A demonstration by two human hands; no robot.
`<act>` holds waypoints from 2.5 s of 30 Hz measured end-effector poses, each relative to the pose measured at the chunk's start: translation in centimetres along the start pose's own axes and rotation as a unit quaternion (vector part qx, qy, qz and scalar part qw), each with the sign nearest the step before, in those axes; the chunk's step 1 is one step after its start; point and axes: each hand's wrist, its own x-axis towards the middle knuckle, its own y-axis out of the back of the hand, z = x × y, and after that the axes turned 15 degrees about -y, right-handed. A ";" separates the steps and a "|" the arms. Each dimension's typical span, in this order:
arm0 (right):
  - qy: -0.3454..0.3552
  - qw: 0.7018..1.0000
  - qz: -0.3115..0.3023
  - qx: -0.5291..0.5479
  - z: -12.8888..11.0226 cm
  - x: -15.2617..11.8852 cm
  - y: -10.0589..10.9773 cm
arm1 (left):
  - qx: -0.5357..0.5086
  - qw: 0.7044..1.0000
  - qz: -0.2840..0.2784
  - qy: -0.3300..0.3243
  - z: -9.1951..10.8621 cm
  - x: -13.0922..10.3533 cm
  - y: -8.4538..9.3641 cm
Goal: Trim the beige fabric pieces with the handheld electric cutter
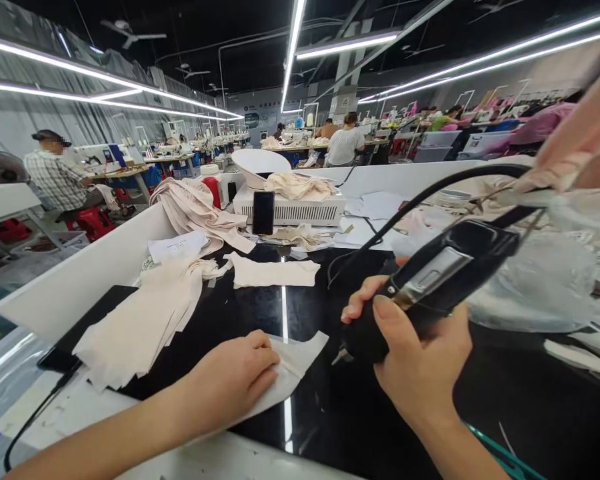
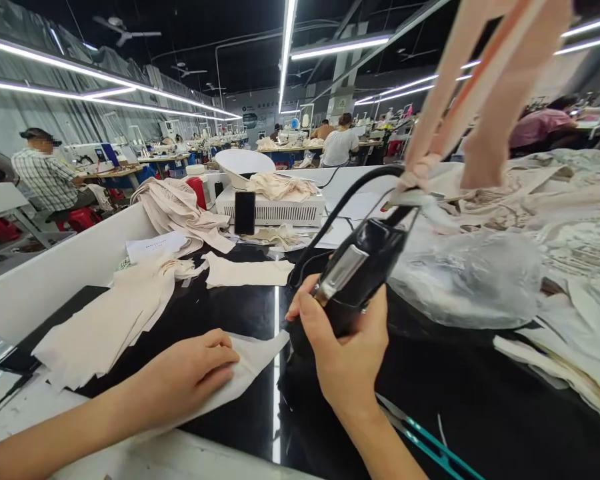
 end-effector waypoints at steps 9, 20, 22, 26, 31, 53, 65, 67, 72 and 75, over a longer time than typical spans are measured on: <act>-0.009 1.000 -0.020 0.016 -0.1 -0.8 -2.0 | 0.005 0.998 -0.055 -0.017 -0.5 3.4 3.6; -0.036 0.999 -0.035 -0.015 0.4 -0.4 -2.3 | -0.158 0.979 -0.074 -0.103 -4.9 5.7 1.2; -0.038 0.999 -0.034 -0.011 0.5 -0.2 -2.5 | -0.153 0.979 -0.082 -0.103 -5.1 5.3 1.2; -0.035 0.999 -0.030 -0.005 0.5 -0.1 -3.3 | -0.139 0.979 -0.110 -0.099 -5.2 4.9 1.3; -0.033 0.999 -0.031 -0.005 0.7 -0.2 -4.0 | -0.139 0.980 -0.110 -0.095 -5.1 4.8 1.6; -0.056 0.997 -0.055 -0.026 1.7 -1.7 -3.1 | -0.134 0.982 -0.088 -0.104 -5.0 5.2 1.5; -0.074 0.996 -0.054 0.003 1.0 -2.8 -3.2 | -0.153 0.977 -0.096 -0.111 -5.6 5.3 1.4; -0.074 0.996 -0.056 0.001 1.1 -3.1 -3.0 | -0.159 0.976 -0.094 -0.112 -5.7 5.4 1.2; -0.073 0.995 -0.059 -0.016 1.3 -3.2 -2.8 | -0.164 0.976 -0.096 -0.110 -5.3 5.9 1.2; -0.067 0.996 -0.059 -0.004 0.9 -3.1 -3.1 | -0.165 0.977 -0.084 -0.108 -5.0 5.6 1.2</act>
